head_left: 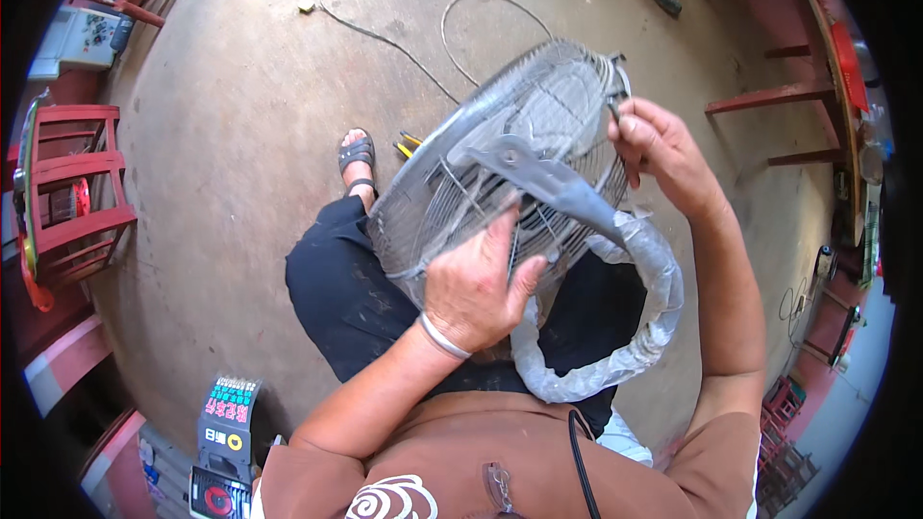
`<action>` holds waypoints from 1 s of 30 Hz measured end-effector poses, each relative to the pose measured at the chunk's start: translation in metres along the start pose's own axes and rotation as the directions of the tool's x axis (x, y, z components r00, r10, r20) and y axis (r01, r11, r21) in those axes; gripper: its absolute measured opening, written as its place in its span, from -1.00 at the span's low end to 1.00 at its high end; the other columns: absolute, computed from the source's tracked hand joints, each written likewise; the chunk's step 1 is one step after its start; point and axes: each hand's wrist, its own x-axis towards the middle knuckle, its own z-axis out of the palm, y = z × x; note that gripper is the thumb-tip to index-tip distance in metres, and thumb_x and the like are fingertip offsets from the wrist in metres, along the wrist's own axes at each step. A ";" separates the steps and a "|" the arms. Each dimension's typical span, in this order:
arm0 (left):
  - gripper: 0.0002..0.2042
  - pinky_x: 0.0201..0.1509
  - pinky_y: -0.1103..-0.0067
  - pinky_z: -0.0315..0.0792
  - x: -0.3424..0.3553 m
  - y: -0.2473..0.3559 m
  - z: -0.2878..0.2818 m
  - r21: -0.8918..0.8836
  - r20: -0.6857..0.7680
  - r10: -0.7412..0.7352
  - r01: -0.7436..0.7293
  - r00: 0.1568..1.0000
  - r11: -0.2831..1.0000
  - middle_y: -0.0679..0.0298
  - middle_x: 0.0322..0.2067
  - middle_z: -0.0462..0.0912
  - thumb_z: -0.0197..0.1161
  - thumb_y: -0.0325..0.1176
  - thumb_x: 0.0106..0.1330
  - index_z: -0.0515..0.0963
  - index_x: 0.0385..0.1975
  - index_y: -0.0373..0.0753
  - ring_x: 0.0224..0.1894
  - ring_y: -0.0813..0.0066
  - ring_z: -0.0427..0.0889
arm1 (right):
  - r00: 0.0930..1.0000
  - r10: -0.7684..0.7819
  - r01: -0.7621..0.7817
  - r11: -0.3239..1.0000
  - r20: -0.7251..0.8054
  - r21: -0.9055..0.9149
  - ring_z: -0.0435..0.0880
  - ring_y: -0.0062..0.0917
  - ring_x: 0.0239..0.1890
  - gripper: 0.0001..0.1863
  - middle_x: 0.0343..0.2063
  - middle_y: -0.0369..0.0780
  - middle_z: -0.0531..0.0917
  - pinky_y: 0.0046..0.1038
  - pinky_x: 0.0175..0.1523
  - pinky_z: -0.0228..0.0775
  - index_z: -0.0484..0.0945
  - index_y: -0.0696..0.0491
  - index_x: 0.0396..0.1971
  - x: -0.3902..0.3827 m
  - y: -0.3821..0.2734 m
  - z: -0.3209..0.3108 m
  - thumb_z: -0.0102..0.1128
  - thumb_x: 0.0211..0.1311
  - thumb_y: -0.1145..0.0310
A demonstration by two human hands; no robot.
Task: Repairing a floor fan by reassembling the guard and components.
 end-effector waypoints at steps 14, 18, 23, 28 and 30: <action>-0.73 0.15 0.46 0.38 0.047 -0.061 0.003 -0.430 0.312 0.081 0.065 0.947 0.900 -0.10 0.08 0.49 0.03 -0.64 0.08 0.53 -0.20 -0.44 0.05 0.16 0.53 | 0.630 -0.699 0.465 0.688 -0.338 -0.556 0.37 -0.76 -0.59 -0.89 -0.63 -0.36 0.45 -0.65 -0.48 0.24 0.54 0.14 -0.34 0.046 0.028 0.036 0.19 0.18 0.42; -0.49 0.14 0.54 0.35 0.059 -0.045 0.019 -0.870 0.407 -0.240 0.454 0.881 0.192 0.12 -0.03 0.52 -0.12 -0.71 0.00 0.41 0.05 -0.42 0.03 0.35 0.50 | 0.652 -0.691 0.447 0.683 -0.312 -0.577 0.39 -0.75 -0.54 -0.86 -0.58 -0.35 0.49 -0.65 -0.42 0.29 0.53 0.13 -0.33 0.047 0.028 0.031 0.16 0.24 0.36; -0.60 0.18 0.55 0.31 0.047 -0.036 0.021 -0.920 0.391 -0.257 0.367 0.884 -0.137 0.22 -0.04 0.52 -0.01 -0.68 0.20 0.41 0.08 -0.36 0.04 0.45 0.47 | 0.724 -0.617 0.376 0.728 -0.308 -0.574 0.38 -0.77 -0.52 -0.84 -0.56 -0.39 0.49 -0.66 -0.40 0.28 0.53 0.12 -0.33 0.040 0.022 0.033 0.14 0.27 0.33; -0.77 0.11 0.57 0.33 0.048 -0.031 0.017 -0.907 0.389 -0.247 0.323 0.888 -0.268 0.33 -0.12 0.58 0.09 -0.53 0.35 0.49 -0.01 -0.24 -0.02 0.55 0.49 | 0.762 -0.590 0.372 0.736 -0.267 -0.566 0.35 -0.80 -0.50 -0.83 -0.55 -0.42 0.47 -0.68 -0.39 0.24 0.54 0.14 -0.31 0.033 0.019 0.034 0.12 0.31 0.33; -0.77 0.09 0.56 0.34 0.046 -0.035 0.023 -0.897 0.386 -0.219 0.310 0.896 -0.314 0.34 -0.12 0.58 0.09 -0.52 0.36 0.49 -0.01 -0.24 -0.03 0.54 0.50 | 0.776 -0.577 0.381 0.751 -0.254 -0.540 0.34 -0.82 -0.46 -0.84 -0.52 -0.43 0.47 -0.71 -0.37 0.20 0.55 0.15 -0.27 0.032 0.020 0.031 0.12 0.33 0.36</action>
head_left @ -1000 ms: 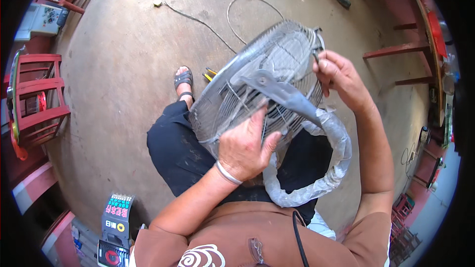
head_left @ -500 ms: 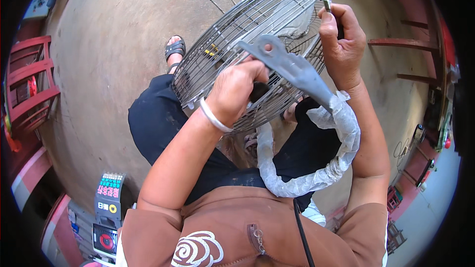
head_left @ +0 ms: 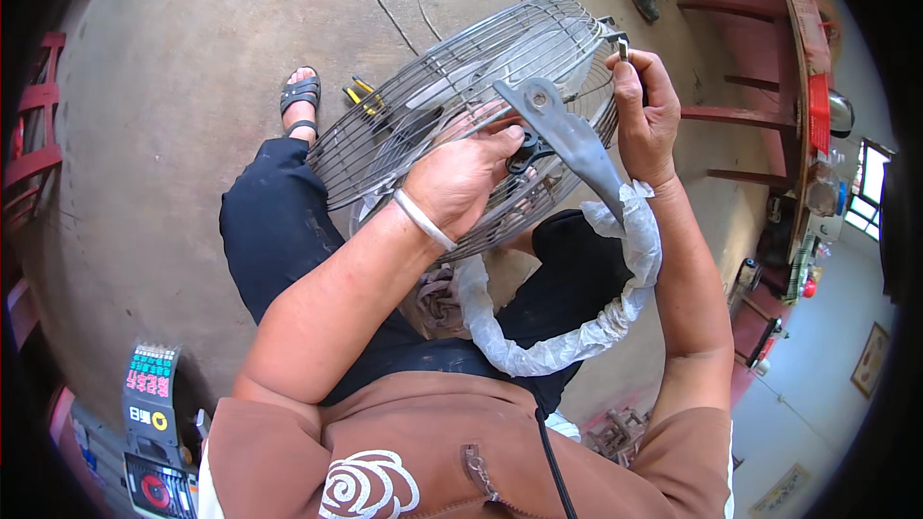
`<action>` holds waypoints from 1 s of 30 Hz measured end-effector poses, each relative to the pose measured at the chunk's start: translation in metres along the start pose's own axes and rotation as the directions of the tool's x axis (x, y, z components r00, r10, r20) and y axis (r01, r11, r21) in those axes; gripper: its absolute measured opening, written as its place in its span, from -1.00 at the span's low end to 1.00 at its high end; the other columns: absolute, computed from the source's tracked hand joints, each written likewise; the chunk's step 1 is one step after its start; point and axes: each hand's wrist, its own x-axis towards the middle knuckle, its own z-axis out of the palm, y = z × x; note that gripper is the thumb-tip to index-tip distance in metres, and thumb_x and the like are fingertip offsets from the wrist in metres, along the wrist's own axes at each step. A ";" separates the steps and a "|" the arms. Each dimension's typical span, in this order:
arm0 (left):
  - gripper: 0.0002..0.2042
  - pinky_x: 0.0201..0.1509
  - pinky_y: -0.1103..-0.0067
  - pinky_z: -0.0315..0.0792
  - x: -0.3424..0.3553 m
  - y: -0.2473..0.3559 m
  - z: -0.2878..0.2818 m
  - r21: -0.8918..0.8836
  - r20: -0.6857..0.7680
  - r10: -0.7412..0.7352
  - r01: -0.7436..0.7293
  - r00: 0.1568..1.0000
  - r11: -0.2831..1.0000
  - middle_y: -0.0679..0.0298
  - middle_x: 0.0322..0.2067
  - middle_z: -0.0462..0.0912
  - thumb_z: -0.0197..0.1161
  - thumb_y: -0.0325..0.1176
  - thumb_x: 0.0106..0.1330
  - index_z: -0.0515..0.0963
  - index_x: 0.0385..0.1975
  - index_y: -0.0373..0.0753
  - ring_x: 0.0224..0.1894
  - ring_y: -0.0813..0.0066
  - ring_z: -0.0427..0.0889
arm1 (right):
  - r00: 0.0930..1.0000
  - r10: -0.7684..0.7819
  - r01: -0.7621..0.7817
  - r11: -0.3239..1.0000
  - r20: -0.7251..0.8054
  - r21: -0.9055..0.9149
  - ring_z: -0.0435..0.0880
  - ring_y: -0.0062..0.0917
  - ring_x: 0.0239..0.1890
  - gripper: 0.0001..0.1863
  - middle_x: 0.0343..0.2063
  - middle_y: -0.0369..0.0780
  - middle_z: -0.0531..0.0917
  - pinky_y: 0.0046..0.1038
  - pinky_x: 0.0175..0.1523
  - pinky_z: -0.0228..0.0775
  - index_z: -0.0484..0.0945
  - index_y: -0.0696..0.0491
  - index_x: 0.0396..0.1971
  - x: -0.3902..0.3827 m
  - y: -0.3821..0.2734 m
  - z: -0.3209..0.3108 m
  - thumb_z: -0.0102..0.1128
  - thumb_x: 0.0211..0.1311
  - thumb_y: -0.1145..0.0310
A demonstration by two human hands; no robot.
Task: Repairing a floor fan by reassembling the guard and components.
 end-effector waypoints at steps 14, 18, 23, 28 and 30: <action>-0.79 -0.04 0.62 0.46 -0.001 0.006 0.000 0.160 -0.233 0.115 -0.079 0.966 0.984 0.34 -0.22 0.59 0.14 -0.53 0.28 0.52 -0.09 -0.24 -0.16 0.58 0.56 | 0.752 -0.031 0.440 0.767 0.658 -0.466 0.59 -0.18 -0.30 -0.86 -0.37 -0.12 0.60 -0.27 -0.20 0.44 0.53 0.10 -0.26 0.043 -0.064 -0.012 0.16 0.25 0.38; -0.76 0.04 0.51 0.42 -0.008 0.022 0.004 0.000 -0.083 0.014 -0.014 0.996 1.000 0.32 -0.14 0.61 0.15 -0.49 0.28 0.49 -0.05 -0.27 -0.06 0.57 0.55 | 0.804 -0.047 0.389 0.795 0.592 -0.465 0.59 -0.17 -0.29 -0.86 -0.36 -0.12 0.59 -0.28 -0.19 0.46 0.51 0.10 -0.22 0.032 -0.054 -0.009 0.15 0.27 0.40; -0.70 0.01 0.61 0.43 -0.014 0.030 0.002 -0.268 0.079 -0.166 0.181 0.983 0.946 0.30 -0.10 0.58 0.15 -0.48 0.30 0.45 0.04 -0.28 -0.05 0.59 0.53 | 0.848 -0.144 0.376 0.841 0.509 -0.389 0.60 -0.21 -0.30 -0.86 -0.34 -0.13 0.58 -0.30 -0.21 0.46 0.54 0.08 -0.23 0.029 -0.044 -0.013 0.18 0.25 0.40; -0.69 0.09 0.59 0.43 -0.023 0.029 0.002 -0.039 0.146 -0.229 0.236 0.962 0.971 0.24 -0.05 0.58 0.21 -0.48 0.28 0.49 0.02 -0.34 -0.04 0.51 0.55 | 0.827 -0.075 0.314 0.884 0.557 -0.346 0.60 -0.20 -0.30 -0.86 -0.35 -0.14 0.57 -0.29 -0.21 0.46 0.55 0.07 -0.25 0.022 -0.041 -0.019 0.19 0.24 0.37; -0.69 0.14 0.55 0.42 -0.025 0.025 0.005 0.016 0.137 -0.280 0.281 0.950 0.960 0.21 -0.06 0.59 0.24 -0.53 0.24 0.50 0.00 -0.36 -0.02 0.48 0.56 | 0.802 -0.043 0.307 0.886 0.596 -0.349 0.60 -0.18 -0.28 -0.86 -0.35 -0.14 0.56 -0.27 -0.18 0.47 0.54 0.07 -0.25 0.017 -0.045 -0.024 0.18 0.25 0.36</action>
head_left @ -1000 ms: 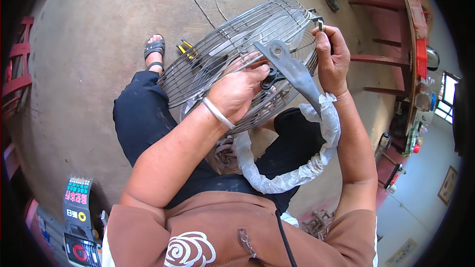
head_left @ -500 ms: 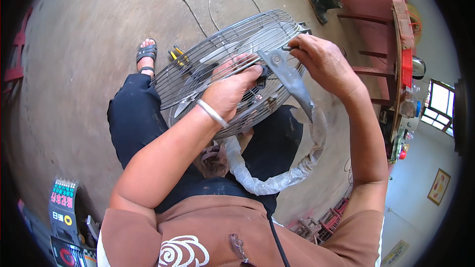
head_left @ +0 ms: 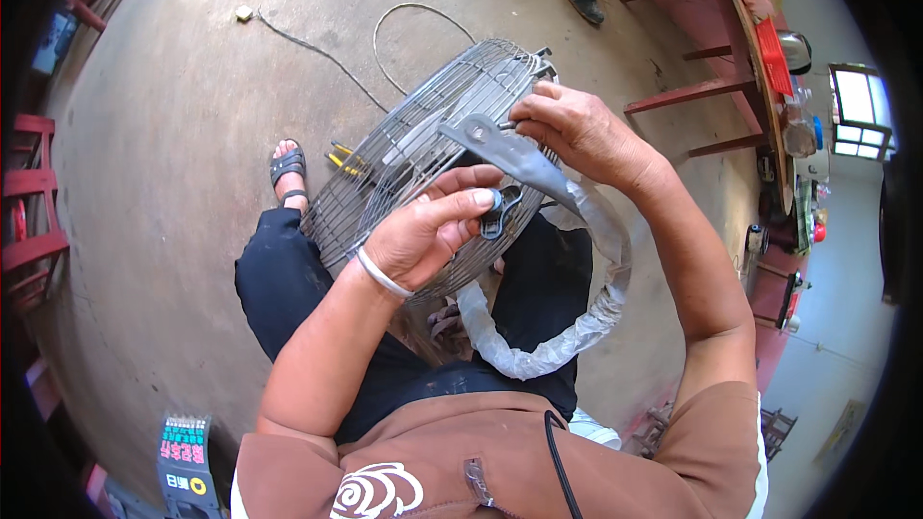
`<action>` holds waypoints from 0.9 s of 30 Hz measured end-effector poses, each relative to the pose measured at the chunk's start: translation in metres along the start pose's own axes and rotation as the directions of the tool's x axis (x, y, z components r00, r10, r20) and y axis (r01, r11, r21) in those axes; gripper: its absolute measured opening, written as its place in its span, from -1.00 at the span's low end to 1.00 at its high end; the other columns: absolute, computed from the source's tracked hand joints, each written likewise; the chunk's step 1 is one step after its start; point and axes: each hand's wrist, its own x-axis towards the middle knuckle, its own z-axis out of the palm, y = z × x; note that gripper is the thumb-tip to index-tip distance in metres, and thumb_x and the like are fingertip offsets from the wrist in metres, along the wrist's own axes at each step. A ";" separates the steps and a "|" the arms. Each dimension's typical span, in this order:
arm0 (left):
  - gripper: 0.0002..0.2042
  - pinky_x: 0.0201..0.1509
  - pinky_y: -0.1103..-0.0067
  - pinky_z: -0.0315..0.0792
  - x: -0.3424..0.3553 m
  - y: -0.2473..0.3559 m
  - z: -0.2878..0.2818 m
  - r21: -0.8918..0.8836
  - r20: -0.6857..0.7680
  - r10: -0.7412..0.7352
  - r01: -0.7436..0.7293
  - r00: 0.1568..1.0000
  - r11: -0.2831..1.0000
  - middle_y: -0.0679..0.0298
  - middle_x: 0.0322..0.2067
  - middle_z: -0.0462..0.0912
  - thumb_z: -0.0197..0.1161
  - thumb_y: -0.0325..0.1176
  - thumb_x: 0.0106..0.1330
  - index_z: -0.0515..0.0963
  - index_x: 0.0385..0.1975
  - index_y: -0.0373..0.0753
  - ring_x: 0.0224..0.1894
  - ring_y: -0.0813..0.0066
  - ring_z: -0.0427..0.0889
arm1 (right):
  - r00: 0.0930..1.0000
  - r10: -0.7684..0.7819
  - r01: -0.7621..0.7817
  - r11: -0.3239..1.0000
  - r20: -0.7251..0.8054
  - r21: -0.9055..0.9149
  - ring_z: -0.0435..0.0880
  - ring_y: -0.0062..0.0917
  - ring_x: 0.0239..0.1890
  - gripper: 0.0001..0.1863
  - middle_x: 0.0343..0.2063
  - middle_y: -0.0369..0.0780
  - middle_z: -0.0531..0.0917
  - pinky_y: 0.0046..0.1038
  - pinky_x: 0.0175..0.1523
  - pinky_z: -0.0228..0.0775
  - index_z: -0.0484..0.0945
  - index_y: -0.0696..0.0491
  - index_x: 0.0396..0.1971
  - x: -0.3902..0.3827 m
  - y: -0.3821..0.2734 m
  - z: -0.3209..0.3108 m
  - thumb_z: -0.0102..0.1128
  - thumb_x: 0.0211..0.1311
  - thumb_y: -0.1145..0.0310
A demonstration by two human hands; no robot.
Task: Repairing a floor fan by reassembling the guard and components.
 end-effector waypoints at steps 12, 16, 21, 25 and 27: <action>-0.69 0.15 0.54 0.41 0.013 0.006 0.002 0.051 0.099 0.093 -0.098 0.991 0.994 0.25 -0.04 0.59 0.23 -0.49 0.26 0.49 0.01 -0.31 0.03 0.51 0.54 | 0.976 -0.126 0.134 0.990 0.180 -0.032 0.63 -0.17 -0.35 -0.88 -0.46 -0.11 0.63 -0.27 -0.24 0.46 0.61 0.12 -0.36 0.007 -0.010 -0.025 0.25 0.08 0.44; -0.72 -0.16 0.66 0.38 0.010 0.013 -0.007 0.109 0.002 0.026 -0.026 1.000 0.994 0.33 -0.35 0.48 0.05 -0.49 0.10 0.49 -0.16 -0.32 -0.29 0.55 0.47 | 0.839 -0.046 0.077 0.996 0.542 -0.034 0.65 -0.27 -0.43 -0.86 -0.51 -0.08 0.66 -0.33 -0.27 0.46 0.66 0.14 -0.39 0.056 -0.012 -0.034 0.23 0.00 0.47; -0.78 -0.19 0.69 0.26 -0.006 0.022 -0.016 0.435 -0.019 -0.071 0.072 0.997 0.897 0.35 -0.45 0.41 0.02 -0.36 0.15 0.46 -0.26 -0.31 -0.36 0.60 0.36 | 0.680 0.016 0.134 0.980 0.733 -0.146 0.66 -0.27 -0.41 -0.80 -0.46 -0.08 0.69 -0.32 -0.28 0.47 0.68 0.13 -0.36 0.086 -0.038 -0.027 0.28 -0.07 0.48; -0.55 -0.21 0.62 0.23 -0.001 0.023 0.000 0.714 -0.107 -0.018 0.089 0.994 0.694 0.45 -0.44 0.37 0.44 -0.10 0.07 0.48 -0.18 -0.28 -0.33 0.63 0.33 | 0.629 -0.058 0.203 0.975 0.775 -0.091 0.67 -0.25 -0.43 -0.82 -0.51 -0.08 0.68 -0.32 -0.26 0.50 0.69 0.13 -0.36 0.078 -0.034 -0.024 0.27 -0.05 0.51; -0.39 -0.17 0.61 0.27 -0.001 0.033 -0.006 0.931 0.038 0.047 -0.052 0.998 0.362 0.40 -0.39 0.44 0.50 0.00 -0.02 0.47 -0.09 -0.30 -0.29 0.58 0.36 | 0.697 -0.122 0.307 0.941 0.707 -0.140 0.68 -0.25 -0.40 -0.83 -0.49 -0.07 0.68 -0.32 -0.23 0.51 0.69 0.13 -0.37 0.076 -0.040 -0.020 0.26 -0.04 0.51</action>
